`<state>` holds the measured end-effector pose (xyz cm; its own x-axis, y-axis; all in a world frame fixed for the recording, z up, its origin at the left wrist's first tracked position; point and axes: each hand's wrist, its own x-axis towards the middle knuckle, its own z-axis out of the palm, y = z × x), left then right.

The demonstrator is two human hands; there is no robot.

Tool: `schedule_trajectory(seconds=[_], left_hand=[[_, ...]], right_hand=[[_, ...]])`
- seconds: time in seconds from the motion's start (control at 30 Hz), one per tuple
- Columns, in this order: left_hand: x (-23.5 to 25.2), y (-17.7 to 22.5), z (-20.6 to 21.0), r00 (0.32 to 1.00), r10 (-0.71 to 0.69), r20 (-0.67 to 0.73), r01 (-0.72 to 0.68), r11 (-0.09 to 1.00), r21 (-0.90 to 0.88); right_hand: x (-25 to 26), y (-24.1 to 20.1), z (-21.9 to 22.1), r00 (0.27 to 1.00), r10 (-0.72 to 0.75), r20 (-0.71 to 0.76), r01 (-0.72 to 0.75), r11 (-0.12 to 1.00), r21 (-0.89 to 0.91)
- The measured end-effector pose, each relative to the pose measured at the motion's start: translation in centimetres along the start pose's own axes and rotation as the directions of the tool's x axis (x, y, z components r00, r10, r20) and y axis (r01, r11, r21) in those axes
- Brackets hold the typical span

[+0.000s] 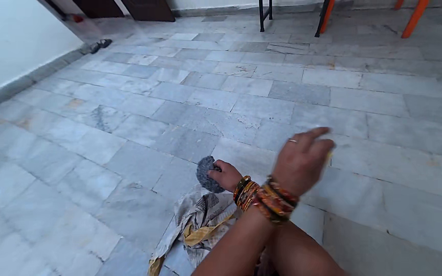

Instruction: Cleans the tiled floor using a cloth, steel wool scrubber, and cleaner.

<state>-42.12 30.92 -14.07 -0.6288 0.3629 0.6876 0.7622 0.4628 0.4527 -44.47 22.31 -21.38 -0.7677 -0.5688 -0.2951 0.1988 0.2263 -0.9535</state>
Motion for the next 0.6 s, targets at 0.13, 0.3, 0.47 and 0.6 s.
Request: schedule_trajectory(seconds=[0.13,0.3,0.47,0.6], left_hand=[[-2.5,-4.2,-11.1,0.954,-0.069,-0.292,0.122,0.979,0.167],[-9.5,-9.1,-20.1,0.893,-0.225,-0.39,0.379,0.845,0.378],[-18.2,-12.4,-23.7,0.798,-0.411,-0.44,0.584,0.707,0.399],[-24.3,-13.4,-23.9,0.691,-0.507,-0.515,0.695,0.66,0.283]], right_hand=[[-3.6,-1.2,2.2,0.977,-0.065,-0.203,-0.032,0.898,-0.44],[1.3,0.5,0.0,0.969,0.248,0.011,-0.234,0.926,-0.296],[1.4,0.7,0.1,0.981,0.193,-0.008,-0.188,0.95,-0.248],[2.0,2.0,-0.2,0.982,0.179,-0.064,-0.189,0.956,-0.226]])
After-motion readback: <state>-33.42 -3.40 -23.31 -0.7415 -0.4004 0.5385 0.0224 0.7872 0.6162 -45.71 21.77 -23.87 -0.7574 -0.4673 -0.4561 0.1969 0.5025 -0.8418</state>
